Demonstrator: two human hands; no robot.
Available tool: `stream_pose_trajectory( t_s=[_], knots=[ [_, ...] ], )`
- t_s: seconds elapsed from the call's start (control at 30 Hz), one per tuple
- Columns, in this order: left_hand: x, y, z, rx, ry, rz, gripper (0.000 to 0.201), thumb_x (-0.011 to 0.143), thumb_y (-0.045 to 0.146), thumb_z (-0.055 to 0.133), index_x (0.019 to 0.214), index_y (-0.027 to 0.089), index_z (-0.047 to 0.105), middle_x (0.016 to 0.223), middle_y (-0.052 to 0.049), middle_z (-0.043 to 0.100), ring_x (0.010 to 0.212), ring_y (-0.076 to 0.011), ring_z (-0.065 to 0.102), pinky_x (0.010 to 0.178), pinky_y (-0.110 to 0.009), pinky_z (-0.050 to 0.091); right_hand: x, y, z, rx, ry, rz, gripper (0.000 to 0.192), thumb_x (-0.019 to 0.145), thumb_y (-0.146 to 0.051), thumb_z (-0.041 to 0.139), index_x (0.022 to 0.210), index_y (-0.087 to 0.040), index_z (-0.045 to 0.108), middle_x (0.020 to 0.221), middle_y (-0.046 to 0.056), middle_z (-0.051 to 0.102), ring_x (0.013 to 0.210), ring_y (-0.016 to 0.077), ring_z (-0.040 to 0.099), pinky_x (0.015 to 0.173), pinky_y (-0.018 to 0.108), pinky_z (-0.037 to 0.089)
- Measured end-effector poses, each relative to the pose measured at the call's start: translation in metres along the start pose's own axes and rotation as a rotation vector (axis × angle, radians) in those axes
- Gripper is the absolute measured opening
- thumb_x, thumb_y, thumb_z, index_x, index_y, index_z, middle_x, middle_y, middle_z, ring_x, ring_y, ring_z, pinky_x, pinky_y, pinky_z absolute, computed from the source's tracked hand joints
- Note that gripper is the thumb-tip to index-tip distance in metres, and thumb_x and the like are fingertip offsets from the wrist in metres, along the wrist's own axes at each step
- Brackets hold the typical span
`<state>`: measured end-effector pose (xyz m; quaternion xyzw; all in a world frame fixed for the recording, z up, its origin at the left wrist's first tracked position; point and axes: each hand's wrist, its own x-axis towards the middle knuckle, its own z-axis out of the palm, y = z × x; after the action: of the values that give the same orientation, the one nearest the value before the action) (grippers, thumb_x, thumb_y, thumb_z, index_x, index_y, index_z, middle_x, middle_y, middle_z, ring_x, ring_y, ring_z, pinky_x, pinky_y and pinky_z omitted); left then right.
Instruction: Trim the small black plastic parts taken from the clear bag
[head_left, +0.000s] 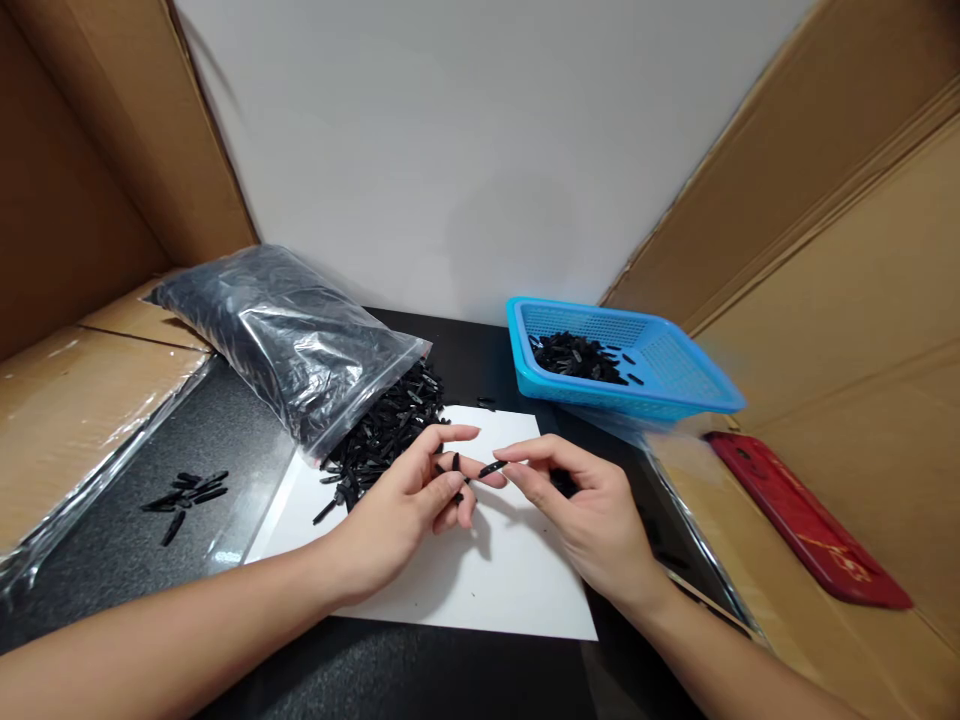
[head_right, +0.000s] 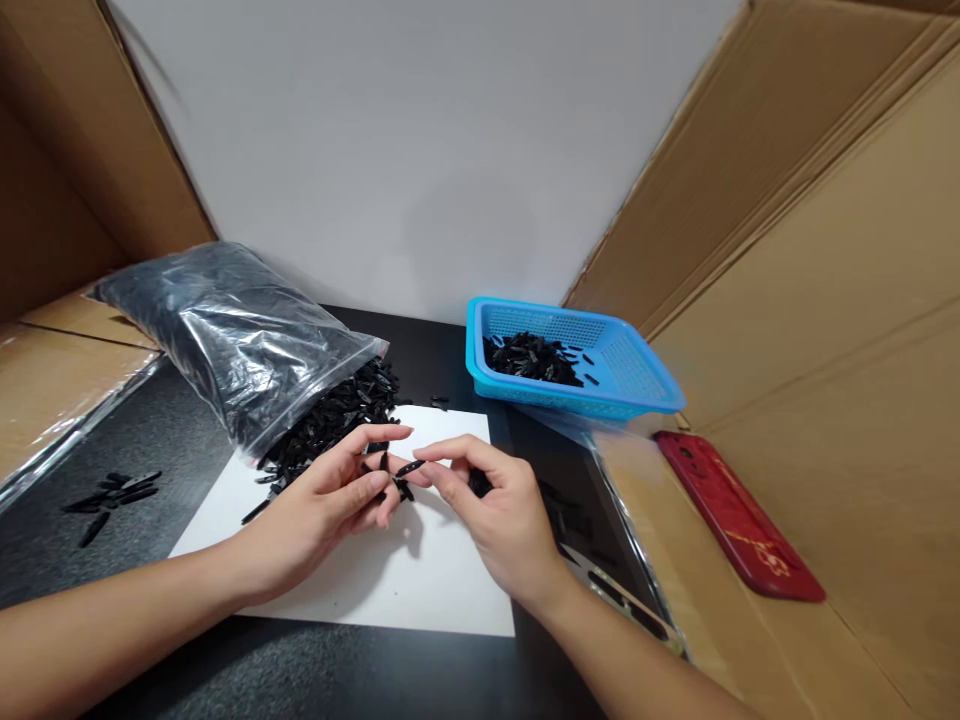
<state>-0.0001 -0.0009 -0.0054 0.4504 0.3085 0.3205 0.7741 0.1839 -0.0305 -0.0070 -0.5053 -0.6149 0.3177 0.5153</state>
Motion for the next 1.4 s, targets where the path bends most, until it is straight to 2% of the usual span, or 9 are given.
stream_pose_trajectory(
  t_s=[0.13,0.33,0.4,0.5,0.6,1.0,1.17,1.27,1.4],
  knots=[
    [0.0,0.0,-0.001,0.054,-0.019,-0.01,0.026,0.094,0.032,0.058,0.116,0.019,0.049,0.087,-0.003,0.068,0.06,-0.0078,0.048,0.061,-0.024,0.033,0.0,0.001,0.0,-0.008,0.03,0.013,0.009,0.083,-0.027,0.069,0.084,-0.023,0.077,0.061,-0.001,0.066,0.055,0.0138,0.051,0.054,0.024,0.042],
    [0.003,0.0,-0.003,0.062,-0.039,-0.028,0.022,0.093,0.038,0.059,0.1,0.018,0.055,0.076,-0.004,0.071,0.053,-0.0067,0.041,0.054,-0.022,0.027,0.001,0.004,0.0,0.053,-0.004,0.064,0.018,0.085,-0.035,0.069,0.076,-0.021,0.072,0.068,0.001,0.066,0.062,0.0147,0.053,0.059,0.027,0.042],
    [0.003,0.001,-0.002,0.047,-0.026,-0.04,0.025,0.091,0.038,0.061,0.103,0.016,0.06,0.076,-0.004,0.071,0.052,-0.0068,0.041,0.053,-0.022,0.026,0.001,0.005,0.001,0.119,-0.014,0.113,0.023,0.086,-0.039,0.068,0.075,-0.02,0.069,0.064,0.0,0.061,0.057,0.0127,0.048,0.054,0.026,0.038],
    [0.003,0.003,-0.001,0.004,0.007,-0.049,0.028,0.089,0.036,0.064,0.107,0.015,0.067,0.078,-0.004,0.069,0.055,-0.0074,0.043,0.057,-0.023,0.03,0.0,0.007,0.002,0.242,-0.03,0.204,0.029,0.086,-0.044,0.068,0.072,-0.019,0.062,0.054,-0.005,0.045,0.046,0.009,0.032,0.044,0.025,0.026],
    [0.001,0.005,0.001,-0.044,0.039,-0.057,0.028,0.085,0.031,0.068,0.109,0.016,0.069,0.08,-0.003,0.068,0.059,-0.0081,0.044,0.062,-0.025,0.033,-0.001,0.009,0.004,0.327,-0.038,0.255,0.032,0.085,-0.046,0.069,0.07,-0.02,0.058,0.052,-0.008,0.037,0.044,0.008,0.026,0.042,0.025,0.02],
    [0.0,0.007,0.002,0.013,-0.013,-0.034,0.026,0.087,0.032,0.066,0.11,0.019,0.064,0.082,-0.002,0.069,0.058,-0.0079,0.043,0.06,-0.025,0.029,-0.001,0.009,0.005,0.411,-0.048,0.305,0.028,0.082,-0.043,0.073,0.075,-0.019,0.061,0.05,-0.009,0.037,0.043,0.0069,0.024,0.04,0.022,0.016],
    [-0.001,0.007,0.002,0.061,-0.02,-0.022,0.028,0.09,0.033,0.063,0.113,0.018,0.059,0.082,-0.003,0.069,0.057,-0.0085,0.043,0.058,-0.026,0.028,0.005,-0.001,-0.001,0.717,-0.105,0.457,0.026,0.082,-0.039,0.062,0.069,-0.021,0.05,0.048,-0.007,0.044,0.037,0.0052,0.017,0.037,0.02,0.012],
    [-0.002,0.005,0.0,0.082,-0.039,-0.023,0.029,0.091,0.035,0.061,0.116,0.019,0.056,0.081,-0.003,0.069,0.058,-0.0094,0.044,0.06,-0.027,0.031,0.009,-0.003,-0.005,0.834,-0.134,0.521,0.032,0.081,-0.04,0.058,0.061,-0.021,0.041,0.05,-0.006,0.045,0.036,0.0054,0.016,0.035,0.02,0.011],
    [-0.002,0.003,-0.002,0.093,-0.079,-0.007,0.031,0.093,0.035,0.059,0.119,0.02,0.052,0.081,-0.003,0.068,0.061,-0.0105,0.046,0.06,-0.026,0.031,0.01,0.002,-0.003,0.734,-0.156,0.51,0.039,0.084,-0.048,0.064,0.063,-0.021,0.044,0.049,-0.008,0.042,0.036,0.0045,0.014,0.036,0.02,0.01]
  ],
)
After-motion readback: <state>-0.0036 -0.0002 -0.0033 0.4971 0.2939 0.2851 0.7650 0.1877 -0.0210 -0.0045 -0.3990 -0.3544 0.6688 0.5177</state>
